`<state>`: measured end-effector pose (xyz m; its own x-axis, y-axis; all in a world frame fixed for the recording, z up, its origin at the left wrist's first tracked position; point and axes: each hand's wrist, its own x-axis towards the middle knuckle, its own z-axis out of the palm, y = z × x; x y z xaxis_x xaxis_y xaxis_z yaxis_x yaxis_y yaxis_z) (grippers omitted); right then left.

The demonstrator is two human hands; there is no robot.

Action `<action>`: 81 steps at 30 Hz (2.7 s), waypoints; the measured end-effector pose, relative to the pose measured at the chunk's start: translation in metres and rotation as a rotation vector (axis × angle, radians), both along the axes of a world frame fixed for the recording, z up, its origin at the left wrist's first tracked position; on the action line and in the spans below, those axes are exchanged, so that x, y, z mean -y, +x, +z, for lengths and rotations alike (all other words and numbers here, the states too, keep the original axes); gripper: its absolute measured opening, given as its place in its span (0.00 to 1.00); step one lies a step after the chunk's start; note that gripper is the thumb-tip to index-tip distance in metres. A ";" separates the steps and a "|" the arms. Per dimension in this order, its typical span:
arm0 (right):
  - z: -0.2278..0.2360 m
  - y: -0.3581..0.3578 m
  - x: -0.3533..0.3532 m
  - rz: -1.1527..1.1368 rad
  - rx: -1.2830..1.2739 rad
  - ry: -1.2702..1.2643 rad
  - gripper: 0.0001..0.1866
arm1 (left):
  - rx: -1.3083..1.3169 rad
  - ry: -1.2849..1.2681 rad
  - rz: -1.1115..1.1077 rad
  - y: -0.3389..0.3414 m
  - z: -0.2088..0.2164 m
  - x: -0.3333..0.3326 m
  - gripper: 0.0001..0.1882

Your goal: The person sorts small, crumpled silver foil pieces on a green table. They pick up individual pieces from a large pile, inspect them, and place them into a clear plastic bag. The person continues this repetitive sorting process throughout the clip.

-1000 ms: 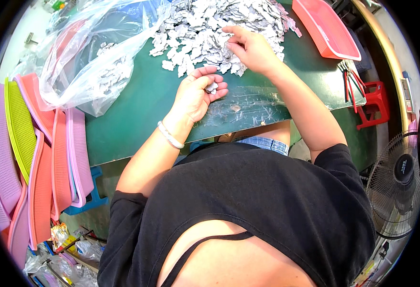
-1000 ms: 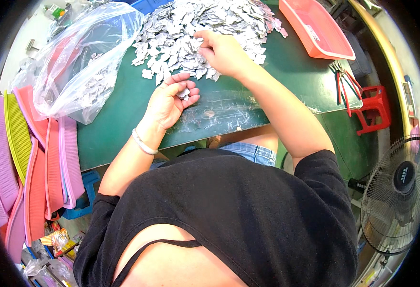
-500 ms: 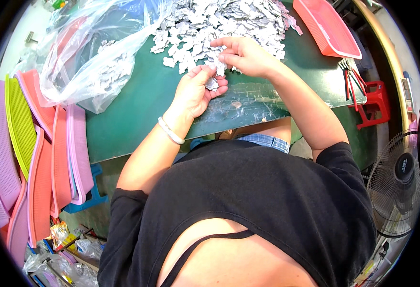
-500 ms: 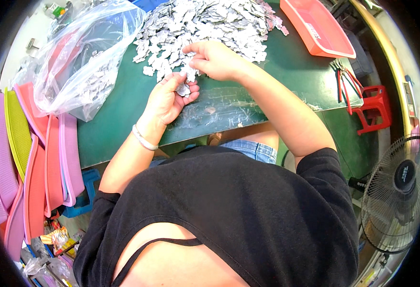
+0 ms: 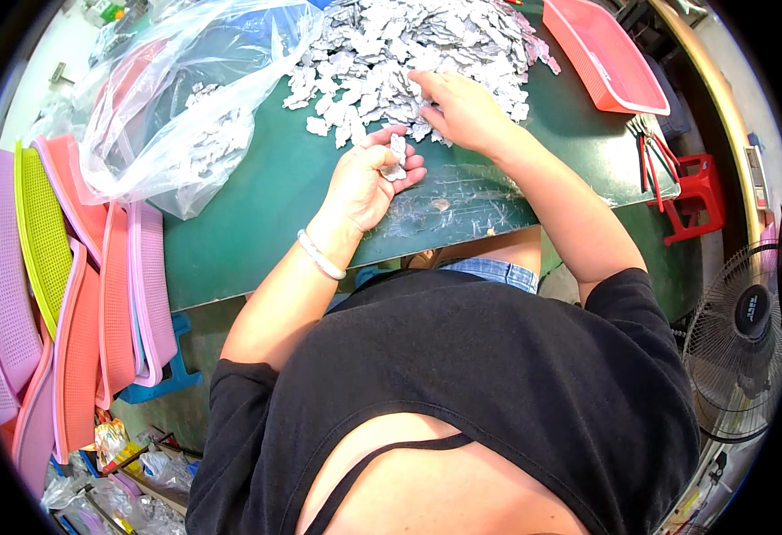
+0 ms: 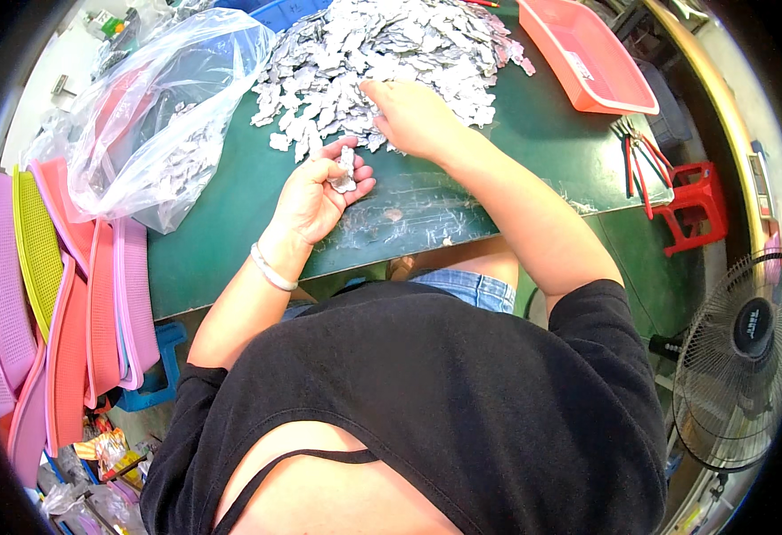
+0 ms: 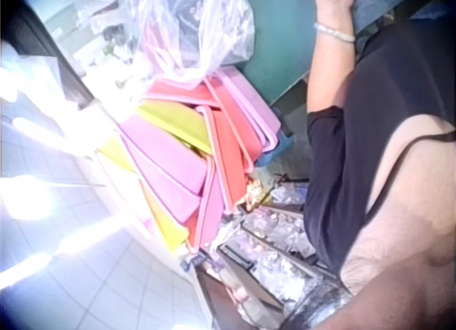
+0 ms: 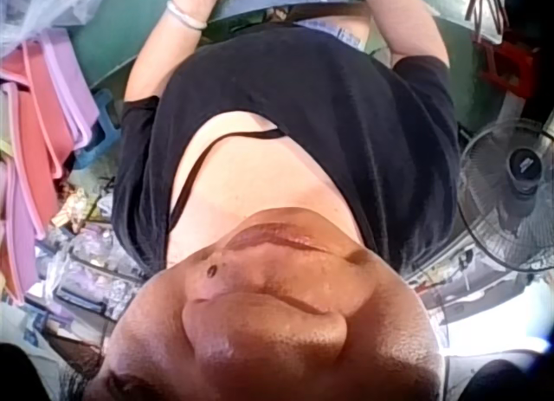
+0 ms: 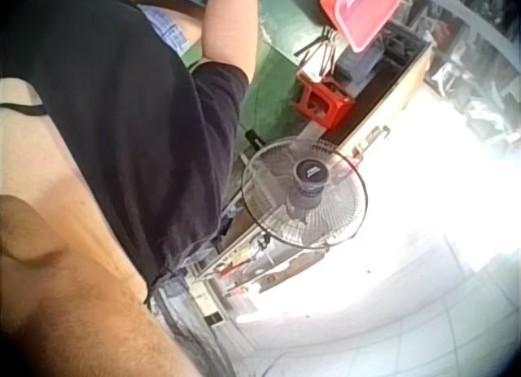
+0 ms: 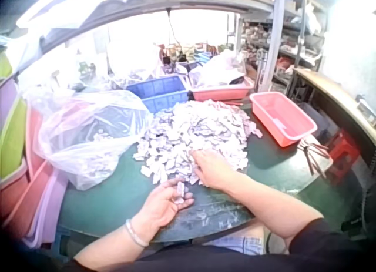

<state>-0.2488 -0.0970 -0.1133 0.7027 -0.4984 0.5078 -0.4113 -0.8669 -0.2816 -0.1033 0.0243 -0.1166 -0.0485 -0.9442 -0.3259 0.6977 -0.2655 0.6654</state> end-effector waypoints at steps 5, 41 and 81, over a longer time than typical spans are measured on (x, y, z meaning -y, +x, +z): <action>-0.001 -0.005 0.007 -0.027 -0.011 -0.042 0.21 | 0.035 0.046 0.050 -0.001 -0.001 -0.001 0.09; 0.008 -0.026 -0.006 -0.027 0.004 0.330 0.28 | -0.008 0.014 -0.073 0.005 -0.002 0.001 0.09; 0.009 -0.033 -0.014 0.093 -0.104 0.214 0.20 | -0.019 0.022 -0.074 0.003 0.001 0.002 0.12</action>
<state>-0.2815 -0.0830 -0.1042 0.7935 -0.5176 0.3201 -0.3693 -0.8276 -0.4228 -0.0998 0.0225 -0.1160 -0.1243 -0.9303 -0.3452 0.6881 -0.3315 0.6455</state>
